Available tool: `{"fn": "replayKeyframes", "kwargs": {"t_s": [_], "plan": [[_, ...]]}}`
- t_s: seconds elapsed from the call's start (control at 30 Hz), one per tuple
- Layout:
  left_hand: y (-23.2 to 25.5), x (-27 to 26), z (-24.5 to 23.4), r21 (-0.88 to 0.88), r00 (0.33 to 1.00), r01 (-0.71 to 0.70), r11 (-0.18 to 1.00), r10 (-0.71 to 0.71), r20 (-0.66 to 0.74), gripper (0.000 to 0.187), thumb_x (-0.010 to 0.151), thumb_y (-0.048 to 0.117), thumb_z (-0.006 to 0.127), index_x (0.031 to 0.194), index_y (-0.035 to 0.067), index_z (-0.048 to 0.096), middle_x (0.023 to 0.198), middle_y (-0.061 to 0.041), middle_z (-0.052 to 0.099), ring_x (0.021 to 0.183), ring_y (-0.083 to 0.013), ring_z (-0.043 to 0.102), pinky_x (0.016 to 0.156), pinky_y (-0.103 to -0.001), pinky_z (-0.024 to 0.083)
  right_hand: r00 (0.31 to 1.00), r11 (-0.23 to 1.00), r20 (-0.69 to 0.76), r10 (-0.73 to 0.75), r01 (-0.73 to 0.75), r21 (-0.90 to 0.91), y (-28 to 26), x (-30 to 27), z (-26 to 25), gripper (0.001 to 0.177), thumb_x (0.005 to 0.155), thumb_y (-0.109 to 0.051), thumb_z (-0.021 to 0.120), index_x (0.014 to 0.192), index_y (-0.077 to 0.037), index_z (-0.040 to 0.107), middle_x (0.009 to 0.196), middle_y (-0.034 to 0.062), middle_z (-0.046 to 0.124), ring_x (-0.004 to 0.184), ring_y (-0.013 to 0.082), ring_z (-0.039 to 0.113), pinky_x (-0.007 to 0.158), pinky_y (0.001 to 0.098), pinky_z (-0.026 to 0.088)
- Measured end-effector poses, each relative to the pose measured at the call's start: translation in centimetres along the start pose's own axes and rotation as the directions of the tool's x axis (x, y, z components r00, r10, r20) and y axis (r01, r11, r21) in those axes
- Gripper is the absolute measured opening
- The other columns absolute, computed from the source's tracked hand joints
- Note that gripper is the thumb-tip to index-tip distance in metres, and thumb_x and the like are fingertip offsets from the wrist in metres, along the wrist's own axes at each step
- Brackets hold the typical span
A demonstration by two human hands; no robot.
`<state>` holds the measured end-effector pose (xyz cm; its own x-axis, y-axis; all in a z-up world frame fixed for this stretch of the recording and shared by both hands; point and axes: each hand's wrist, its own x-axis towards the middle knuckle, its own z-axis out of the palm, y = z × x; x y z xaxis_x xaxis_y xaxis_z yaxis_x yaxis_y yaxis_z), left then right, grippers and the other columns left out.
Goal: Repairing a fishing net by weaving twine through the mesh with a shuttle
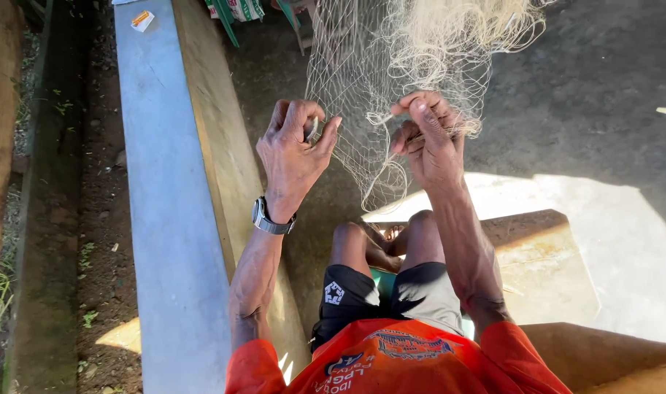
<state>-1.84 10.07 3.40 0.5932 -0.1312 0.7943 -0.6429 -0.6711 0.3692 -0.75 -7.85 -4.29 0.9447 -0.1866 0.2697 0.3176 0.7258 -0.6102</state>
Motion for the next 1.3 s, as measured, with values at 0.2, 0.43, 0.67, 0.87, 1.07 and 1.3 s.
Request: {"fn": "replayKeyframes", "kwargs": {"t_s": [0.2, 0.43, 0.67, 0.87, 1.07, 1.3], "plan": [[-1.7, -0.9, 0.6, -0.217, 0.994, 0.079, 0.973, -0.060, 0.091, 0.020, 0.081, 0.001, 0.071, 0.089, 0.017, 0.063, 0.068, -0.006, 0.051, 0.052, -0.0254, 0.057, 0.045, -0.032, 0.047, 1.000, 0.999, 0.022, 0.009, -0.010, 0.041, 0.1, 0.9, -1.8, 0.025, 0.097, -0.022, 0.055, 0.103, 0.002, 0.055, 0.085, 0.0194, 0.065, 0.046, 0.0194, 0.065, 0.042, 0.0205, 0.057], [-0.4, -1.1, 0.1, -0.303, 0.993, 0.084, 0.949, -0.056, 0.101, 0.023, 0.082, 0.000, 0.068, 0.093, 0.019, 0.068, 0.070, -0.004, 0.051, 0.054, -0.0237, 0.057, 0.047, -0.030, 0.048, 0.987, 0.991, 0.138, 0.080, -0.094, 0.100, 0.3, 1.5, -3.1, 0.023, 0.098, -0.022, 0.054, 0.109, -0.002, 0.054, 0.079, 0.0099, 0.063, 0.041, 0.0096, 0.057, 0.037, 0.0159, 0.049], [0.0, -1.3, -0.3, -0.317, 0.993, 0.036, 0.948, 0.001, 0.116, 0.027, 0.081, -0.002, 0.067, 0.098, 0.019, 0.070, 0.070, -0.006, 0.051, 0.054, -0.0243, 0.056, 0.047, -0.032, 0.046, 0.963, 0.995, 0.259, 0.069, -0.084, 0.050, -0.2, 1.9, -1.7, 0.031, 0.092, -0.014, 0.061, 0.116, 0.004, 0.055, 0.075, 0.0061, 0.055, 0.030, 0.0010, 0.038, 0.031, 0.0149, 0.037], [-1.0, -1.6, -0.5, -0.347, 0.993, 0.063, 0.936, -0.023, 0.117, 0.026, 0.085, -0.001, 0.066, 0.102, 0.018, 0.072, 0.070, -0.006, 0.052, 0.052, -0.0197, 0.054, 0.047, -0.029, 0.047, 0.993, 1.000, 0.114, 0.017, -0.019, 0.023, -0.6, 1.8, -0.6, 0.019, 0.093, -0.009, 0.062, 0.106, 0.005, 0.062, 0.069, 0.0056, 0.055, 0.027, 0.0024, 0.039, 0.029, 0.0160, 0.035], [-1.2, -1.7, -1.1, -0.306, 0.990, 0.071, 0.949, -0.030, 0.137, 0.025, 0.086, 0.000, 0.064, 0.104, 0.016, 0.072, 0.071, -0.005, 0.052, 0.051, -0.0154, 0.052, 0.046, -0.027, 0.047, 0.994, 0.994, 0.054, -0.095, 0.098, -0.053, 1.1, 2.8, -0.9, 0.017, 0.092, -0.016, 0.067, 0.096, 0.000, 0.062, 0.080, 0.0111, 0.060, 0.055, 0.0142, 0.057, 0.052, 0.0205, 0.046], [-1.9, -1.7, -1.4, -0.263, 0.990, 0.084, 0.961, -0.050, 0.135, 0.025, 0.086, 0.002, 0.064, 0.105, 0.015, 0.071, 0.071, -0.005, 0.053, 0.050, -0.0137, 0.055, 0.044, -0.027, 0.044, 0.974, 0.931, 0.194, -0.114, 0.037, 0.364, 1.3, 3.6, 1.0, 0.013, 0.093, -0.004, 0.059, 0.096, 0.009, 0.059, 0.120, 0.0235, 0.059, 0.103, 0.0338, 0.068, 0.089, 0.0376, 0.062]]}}
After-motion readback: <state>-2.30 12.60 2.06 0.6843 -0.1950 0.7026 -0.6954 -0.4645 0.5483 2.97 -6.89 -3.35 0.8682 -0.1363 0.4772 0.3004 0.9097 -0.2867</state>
